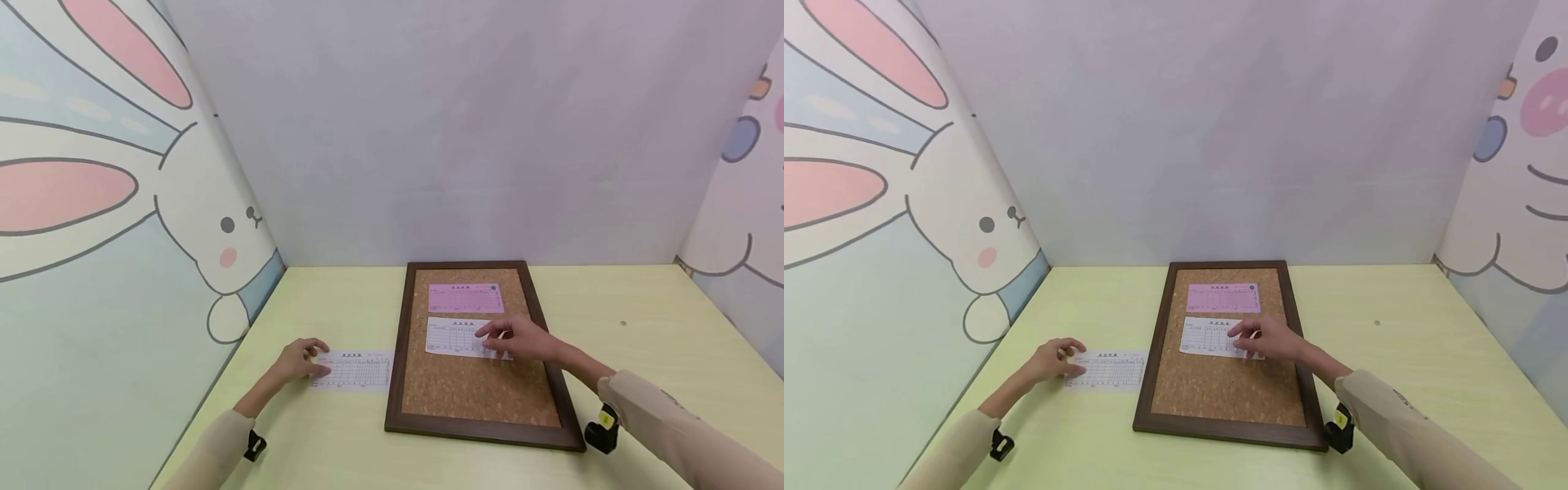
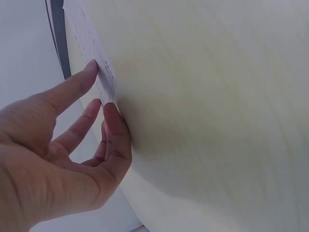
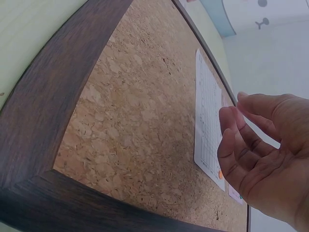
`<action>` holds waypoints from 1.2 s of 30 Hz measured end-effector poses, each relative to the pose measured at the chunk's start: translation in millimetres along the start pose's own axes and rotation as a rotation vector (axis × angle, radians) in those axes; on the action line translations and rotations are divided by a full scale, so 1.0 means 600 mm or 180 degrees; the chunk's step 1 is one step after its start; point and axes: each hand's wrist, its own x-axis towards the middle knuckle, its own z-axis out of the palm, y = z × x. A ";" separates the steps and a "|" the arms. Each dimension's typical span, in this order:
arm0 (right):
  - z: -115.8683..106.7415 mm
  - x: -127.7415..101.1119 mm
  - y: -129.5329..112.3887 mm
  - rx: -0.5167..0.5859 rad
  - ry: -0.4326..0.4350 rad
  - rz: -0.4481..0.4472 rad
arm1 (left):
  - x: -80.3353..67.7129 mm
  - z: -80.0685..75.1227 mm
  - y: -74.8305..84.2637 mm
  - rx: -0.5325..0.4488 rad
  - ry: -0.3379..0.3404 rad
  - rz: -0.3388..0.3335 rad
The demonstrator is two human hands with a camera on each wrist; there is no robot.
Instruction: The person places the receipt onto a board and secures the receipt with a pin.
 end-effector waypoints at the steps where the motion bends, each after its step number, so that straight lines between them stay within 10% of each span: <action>1: 0.000 0.000 0.000 -0.0003 0.0000 0.0000 | -0.001 0.000 0.000 -0.0010 -0.0011 0.0007; 17: 0.001 0.000 -0.005 -0.0052 -0.0009 0.0073 | -0.009 0.009 0.009 0.0031 0.0060 0.0150; 25: 0.008 0.012 -0.021 -0.0172 -0.0009 0.0158 | -0.008 -0.023 -0.003 -0.0647 -0.0146 -0.0290; 36: 0.011 0.027 -0.047 -0.0129 -0.0059 0.0129 | -0.008 -0.043 -0.005 -0.0643 -0.0269 -0.0834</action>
